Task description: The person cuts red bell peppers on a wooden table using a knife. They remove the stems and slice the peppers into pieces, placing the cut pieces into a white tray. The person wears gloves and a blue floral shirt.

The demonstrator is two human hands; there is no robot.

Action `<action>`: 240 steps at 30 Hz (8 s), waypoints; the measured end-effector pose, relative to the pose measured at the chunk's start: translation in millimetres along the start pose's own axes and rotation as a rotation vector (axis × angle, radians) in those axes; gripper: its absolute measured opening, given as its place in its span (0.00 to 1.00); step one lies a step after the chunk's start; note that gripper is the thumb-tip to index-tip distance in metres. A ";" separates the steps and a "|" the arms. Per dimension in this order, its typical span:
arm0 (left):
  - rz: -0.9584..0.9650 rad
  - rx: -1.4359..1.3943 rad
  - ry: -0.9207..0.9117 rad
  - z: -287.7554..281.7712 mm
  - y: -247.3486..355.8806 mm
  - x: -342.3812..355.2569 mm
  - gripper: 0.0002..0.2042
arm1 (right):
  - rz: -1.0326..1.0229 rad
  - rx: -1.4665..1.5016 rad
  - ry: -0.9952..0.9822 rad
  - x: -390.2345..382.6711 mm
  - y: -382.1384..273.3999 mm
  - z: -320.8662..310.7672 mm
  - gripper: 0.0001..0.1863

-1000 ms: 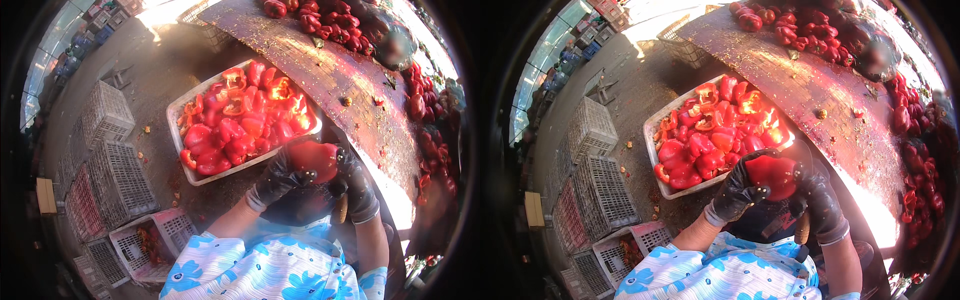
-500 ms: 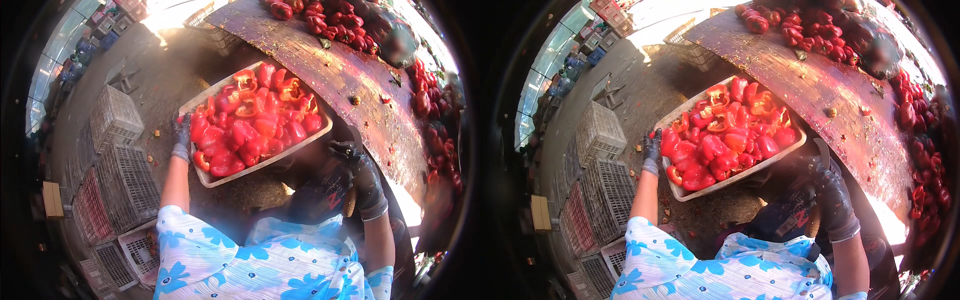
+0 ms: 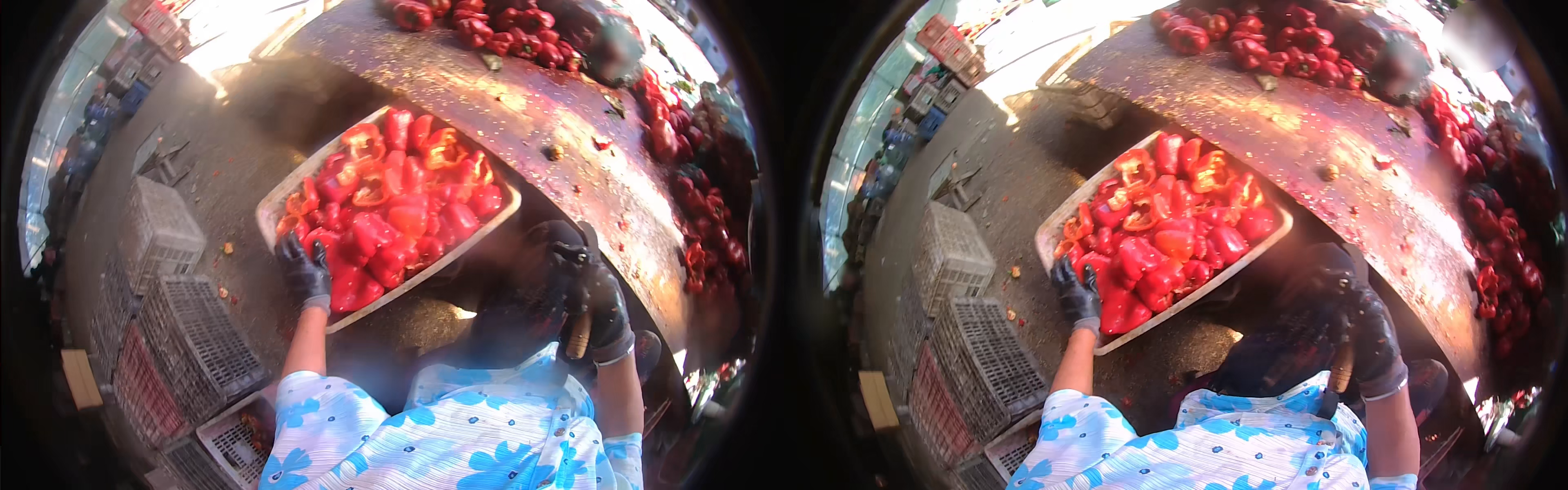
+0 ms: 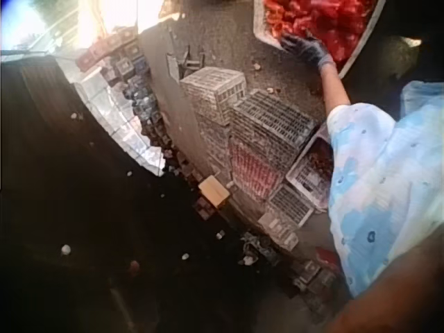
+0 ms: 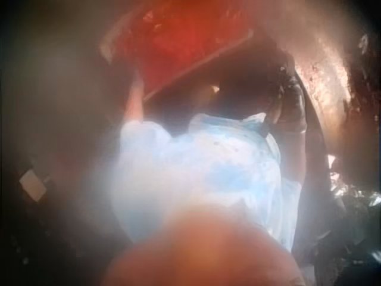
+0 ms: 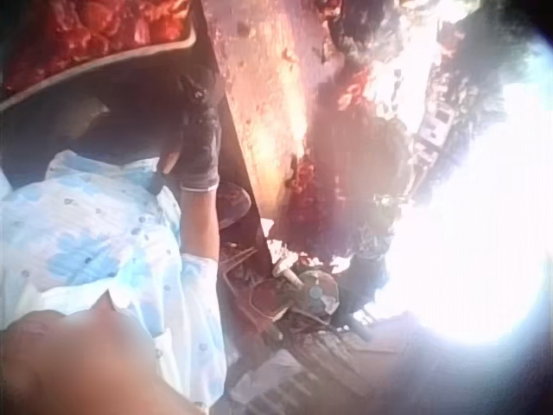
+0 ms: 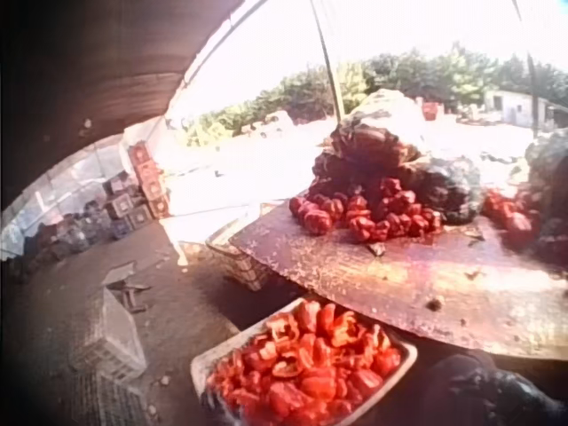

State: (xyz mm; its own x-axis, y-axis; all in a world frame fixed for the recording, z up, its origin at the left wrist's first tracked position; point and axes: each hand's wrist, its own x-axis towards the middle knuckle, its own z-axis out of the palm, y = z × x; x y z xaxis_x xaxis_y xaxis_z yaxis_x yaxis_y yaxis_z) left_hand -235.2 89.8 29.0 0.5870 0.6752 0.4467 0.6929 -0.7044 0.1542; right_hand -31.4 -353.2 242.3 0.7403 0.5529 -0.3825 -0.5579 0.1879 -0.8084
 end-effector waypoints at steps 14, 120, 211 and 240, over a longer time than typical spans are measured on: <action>0.023 0.059 -0.294 33.7 82.2 19.9 0.20 | -0.190 0.447 0.217 -78.3 -48.4 -214.3 0.21; 0.630 -1.343 -1.663 -77.2 773.9 -97.1 0.18 | -0.534 0.229 1.349 -239.2 -56.4 -518.2 0.19; 0.528 -1.364 -0.970 -26.5 727.8 -80.4 0.18 | -0.218 0.212 0.245 -49.6 -64.5 -307.3 0.29; 0.811 -1.506 -0.858 -39.5 721.4 -125.1 0.14 | -0.225 0.239 0.318 -49.4 31.5 -309.4 0.21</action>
State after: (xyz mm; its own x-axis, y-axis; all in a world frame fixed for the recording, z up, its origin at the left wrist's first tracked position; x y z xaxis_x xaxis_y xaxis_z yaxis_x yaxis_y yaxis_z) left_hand 174.7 -511.5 119.3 0.8820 -0.2863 0.3742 -0.4208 -0.1214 0.8990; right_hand 30.5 -625.7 97.2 0.9106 0.2066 -0.3579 -0.4131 0.4779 -0.7752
